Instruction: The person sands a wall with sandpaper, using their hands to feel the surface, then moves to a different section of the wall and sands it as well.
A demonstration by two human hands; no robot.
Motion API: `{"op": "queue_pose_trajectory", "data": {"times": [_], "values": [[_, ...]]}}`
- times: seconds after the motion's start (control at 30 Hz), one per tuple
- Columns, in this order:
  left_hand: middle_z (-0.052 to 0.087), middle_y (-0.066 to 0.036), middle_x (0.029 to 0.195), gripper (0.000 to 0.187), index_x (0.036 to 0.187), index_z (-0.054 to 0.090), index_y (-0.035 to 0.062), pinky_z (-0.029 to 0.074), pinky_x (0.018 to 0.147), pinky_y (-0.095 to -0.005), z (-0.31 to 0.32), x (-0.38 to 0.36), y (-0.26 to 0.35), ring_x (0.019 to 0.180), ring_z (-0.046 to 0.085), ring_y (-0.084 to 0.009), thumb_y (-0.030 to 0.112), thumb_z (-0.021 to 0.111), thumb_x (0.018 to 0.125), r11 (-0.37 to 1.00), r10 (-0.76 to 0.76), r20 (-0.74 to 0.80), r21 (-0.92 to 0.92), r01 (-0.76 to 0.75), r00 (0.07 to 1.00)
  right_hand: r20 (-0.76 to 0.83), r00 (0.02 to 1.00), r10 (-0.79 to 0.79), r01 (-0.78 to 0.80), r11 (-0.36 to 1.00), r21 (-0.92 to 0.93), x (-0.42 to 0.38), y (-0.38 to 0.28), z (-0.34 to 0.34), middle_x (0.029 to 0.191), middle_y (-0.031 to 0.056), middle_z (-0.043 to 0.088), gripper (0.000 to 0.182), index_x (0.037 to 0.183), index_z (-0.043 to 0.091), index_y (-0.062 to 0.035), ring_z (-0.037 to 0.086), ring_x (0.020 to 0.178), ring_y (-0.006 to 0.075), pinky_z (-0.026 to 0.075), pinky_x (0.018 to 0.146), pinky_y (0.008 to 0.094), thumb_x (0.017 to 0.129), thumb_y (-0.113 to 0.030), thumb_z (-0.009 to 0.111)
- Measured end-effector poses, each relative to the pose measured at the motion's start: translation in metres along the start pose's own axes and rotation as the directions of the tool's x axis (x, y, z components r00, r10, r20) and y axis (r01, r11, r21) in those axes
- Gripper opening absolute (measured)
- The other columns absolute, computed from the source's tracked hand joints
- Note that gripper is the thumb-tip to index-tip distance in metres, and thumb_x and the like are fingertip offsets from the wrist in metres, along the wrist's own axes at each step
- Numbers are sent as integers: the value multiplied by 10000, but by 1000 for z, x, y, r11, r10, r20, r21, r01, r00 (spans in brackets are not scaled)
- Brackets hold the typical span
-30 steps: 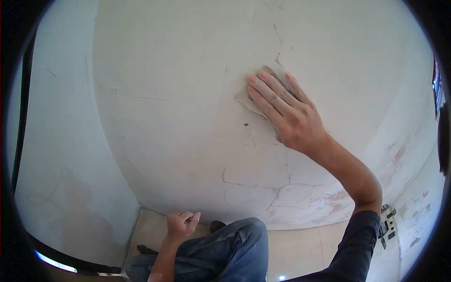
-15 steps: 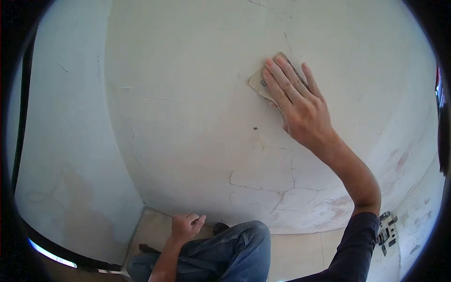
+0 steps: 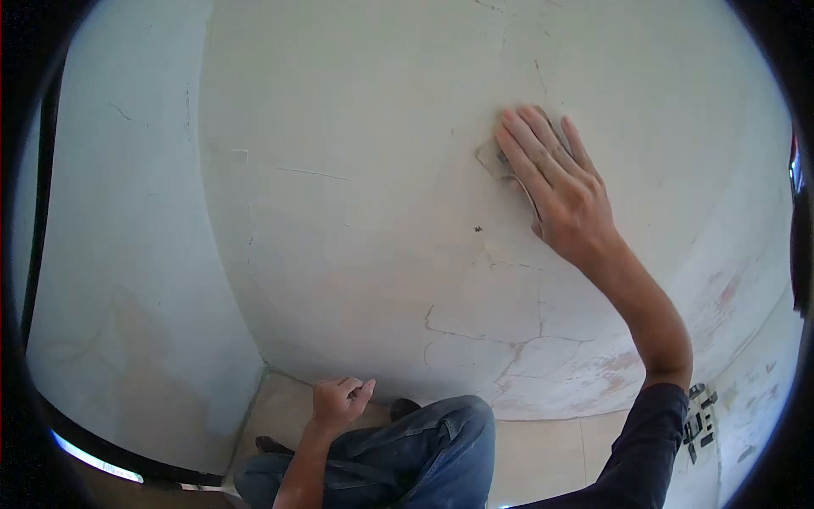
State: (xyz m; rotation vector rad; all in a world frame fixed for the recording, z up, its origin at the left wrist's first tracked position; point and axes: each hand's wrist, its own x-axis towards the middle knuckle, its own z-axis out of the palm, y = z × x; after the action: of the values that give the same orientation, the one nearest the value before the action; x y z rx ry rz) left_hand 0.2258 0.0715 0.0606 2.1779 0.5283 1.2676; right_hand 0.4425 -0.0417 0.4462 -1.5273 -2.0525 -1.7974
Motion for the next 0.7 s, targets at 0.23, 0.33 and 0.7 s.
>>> {"op": "queue_pose_trajectory", "data": {"times": [0.23,0.33,0.7], "values": [[564,-53,525,302,604,587,77,423,451,-336,6,-5,-1,453,556,-235,207,749,823,999,35,7,25,-35,999,-164,985,-48,54,998,33,34,1,14,1394,154,534,453,1273,571,43,471,1337,302,380,1117,456,832,-46,626],[556,-49,519,296,603,584,81,422,451,-337,6,-4,-2,451,549,-234,195,748,821,998,59,23,24,-60,998,-114,991,-69,72,997,23,11,6,9,1385,154,544,440,1251,589,44,487,1324,305,400,1102,455,818,-29,611],[561,-55,526,280,611,594,92,416,451,-343,-1,1,4,455,552,-237,194,745,824,999,45,-16,5,-45,999,-238,966,-99,99,995,-10,54,1,27,1347,168,571,434,1236,597,53,527,1286,316,432,1076,441,810,-24,582]]}}
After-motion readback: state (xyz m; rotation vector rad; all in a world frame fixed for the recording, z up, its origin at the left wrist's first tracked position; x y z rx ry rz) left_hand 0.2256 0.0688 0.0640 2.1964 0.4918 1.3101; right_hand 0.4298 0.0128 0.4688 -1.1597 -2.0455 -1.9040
